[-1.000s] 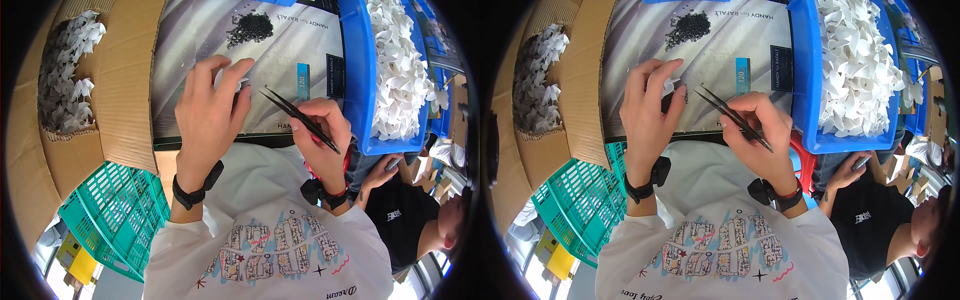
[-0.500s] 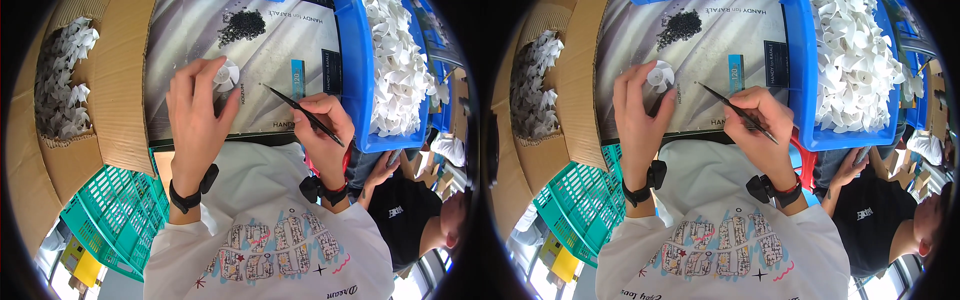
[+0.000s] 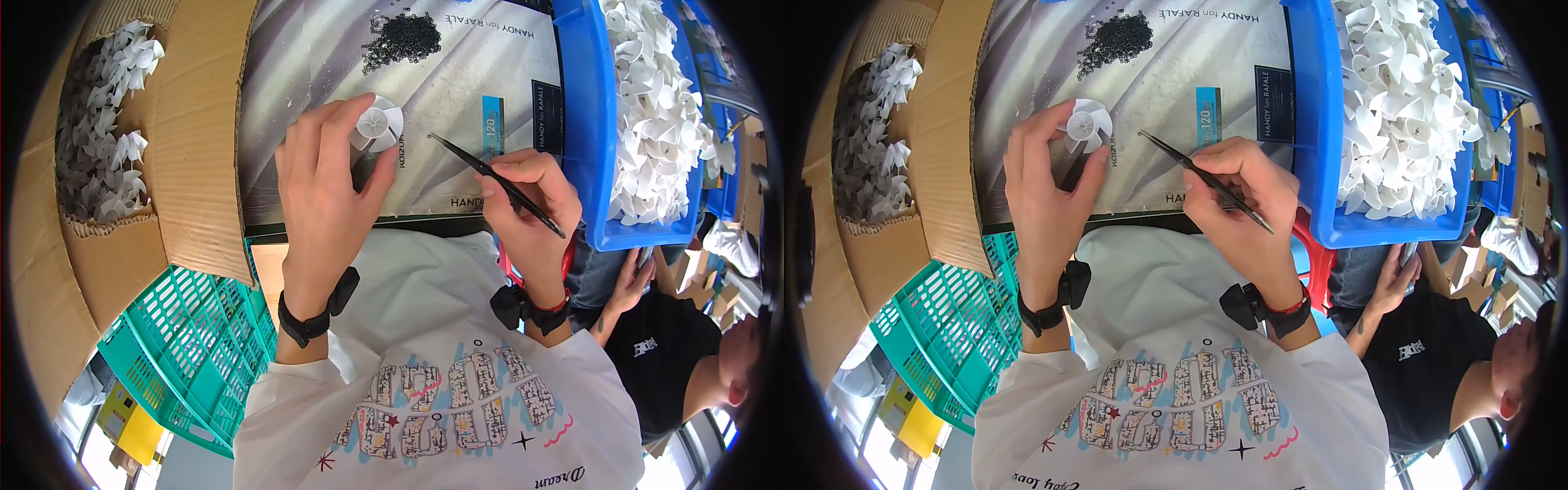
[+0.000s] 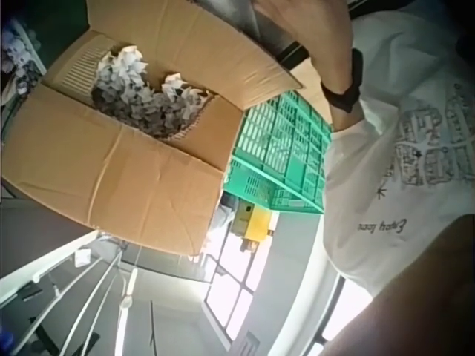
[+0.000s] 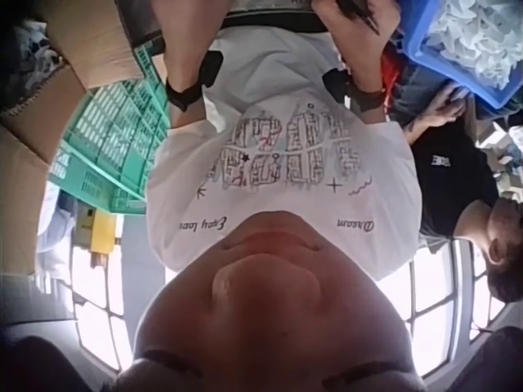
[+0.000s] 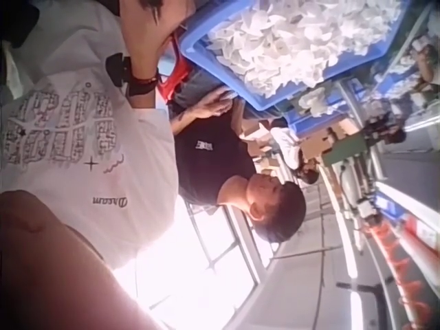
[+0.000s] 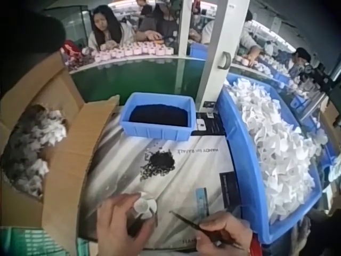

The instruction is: The person picks up a white fan blade from a box, uses tweezers to place a small black component into its center, and sets the assembled piece aside.

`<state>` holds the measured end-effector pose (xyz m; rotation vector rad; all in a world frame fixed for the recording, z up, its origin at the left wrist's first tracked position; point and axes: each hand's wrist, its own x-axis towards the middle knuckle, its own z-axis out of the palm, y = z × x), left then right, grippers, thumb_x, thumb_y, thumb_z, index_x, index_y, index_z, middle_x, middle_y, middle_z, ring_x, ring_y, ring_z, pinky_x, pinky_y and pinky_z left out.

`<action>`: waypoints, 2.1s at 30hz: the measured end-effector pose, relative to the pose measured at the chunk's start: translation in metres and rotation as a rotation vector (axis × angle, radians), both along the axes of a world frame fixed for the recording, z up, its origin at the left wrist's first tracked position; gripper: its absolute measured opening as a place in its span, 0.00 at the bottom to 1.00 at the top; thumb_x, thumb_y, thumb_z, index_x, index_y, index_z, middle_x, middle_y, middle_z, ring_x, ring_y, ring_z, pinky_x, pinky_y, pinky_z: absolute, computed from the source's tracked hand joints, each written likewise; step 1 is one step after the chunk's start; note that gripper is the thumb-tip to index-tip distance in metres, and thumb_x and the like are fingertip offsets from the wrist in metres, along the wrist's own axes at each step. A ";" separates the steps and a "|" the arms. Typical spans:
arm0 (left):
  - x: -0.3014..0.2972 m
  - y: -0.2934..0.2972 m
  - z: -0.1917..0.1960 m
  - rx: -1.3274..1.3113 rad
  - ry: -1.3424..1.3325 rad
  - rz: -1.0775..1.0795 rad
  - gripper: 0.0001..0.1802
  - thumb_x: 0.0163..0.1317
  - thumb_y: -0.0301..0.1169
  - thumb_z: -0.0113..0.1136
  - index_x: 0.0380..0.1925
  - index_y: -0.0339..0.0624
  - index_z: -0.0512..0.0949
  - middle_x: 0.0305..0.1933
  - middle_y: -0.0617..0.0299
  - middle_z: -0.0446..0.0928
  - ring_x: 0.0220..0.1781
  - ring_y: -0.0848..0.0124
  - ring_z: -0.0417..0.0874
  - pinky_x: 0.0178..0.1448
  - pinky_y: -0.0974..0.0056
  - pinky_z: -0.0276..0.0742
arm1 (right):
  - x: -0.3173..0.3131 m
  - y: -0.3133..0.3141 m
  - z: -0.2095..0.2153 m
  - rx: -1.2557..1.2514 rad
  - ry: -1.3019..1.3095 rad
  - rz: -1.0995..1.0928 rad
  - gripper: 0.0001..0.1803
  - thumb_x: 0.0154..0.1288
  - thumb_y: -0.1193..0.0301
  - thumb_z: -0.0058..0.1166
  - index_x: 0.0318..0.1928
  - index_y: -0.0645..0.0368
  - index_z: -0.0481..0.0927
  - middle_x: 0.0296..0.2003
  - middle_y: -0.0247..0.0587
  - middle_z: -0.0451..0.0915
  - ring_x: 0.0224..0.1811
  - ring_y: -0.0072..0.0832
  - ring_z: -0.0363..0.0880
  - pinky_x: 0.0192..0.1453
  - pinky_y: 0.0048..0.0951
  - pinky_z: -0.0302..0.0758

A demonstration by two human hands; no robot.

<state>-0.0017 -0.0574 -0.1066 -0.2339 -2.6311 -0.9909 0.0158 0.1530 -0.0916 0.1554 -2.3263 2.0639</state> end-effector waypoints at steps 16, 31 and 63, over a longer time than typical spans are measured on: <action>-0.003 0.006 0.005 -0.023 -0.002 0.008 0.31 0.48 0.26 0.73 0.55 0.45 0.74 0.48 0.58 0.77 0.50 0.58 0.78 0.51 0.56 0.68 | -0.007 -0.007 -0.002 -0.073 0.039 -0.015 0.10 0.59 0.89 0.57 0.40 0.68 0.75 0.40 0.45 0.80 0.41 0.27 0.83 0.49 0.25 0.79; -0.008 0.008 0.003 -0.002 0.029 0.018 0.33 0.46 0.28 0.75 0.55 0.45 0.75 0.44 0.62 0.77 0.41 0.64 0.76 0.46 0.59 0.67 | -0.021 -0.022 -0.009 -0.065 0.145 0.128 0.12 0.59 0.91 0.57 0.41 0.69 0.74 0.42 0.47 0.80 0.43 0.25 0.82 0.48 0.22 0.78; -0.007 0.008 0.001 -0.030 0.053 0.009 0.31 0.47 0.28 0.74 0.55 0.46 0.75 0.45 0.63 0.77 0.41 0.65 0.77 0.47 0.59 0.67 | -0.022 -0.021 -0.011 -0.048 0.181 0.156 0.12 0.58 0.90 0.57 0.41 0.69 0.74 0.41 0.47 0.81 0.41 0.22 0.82 0.45 0.19 0.77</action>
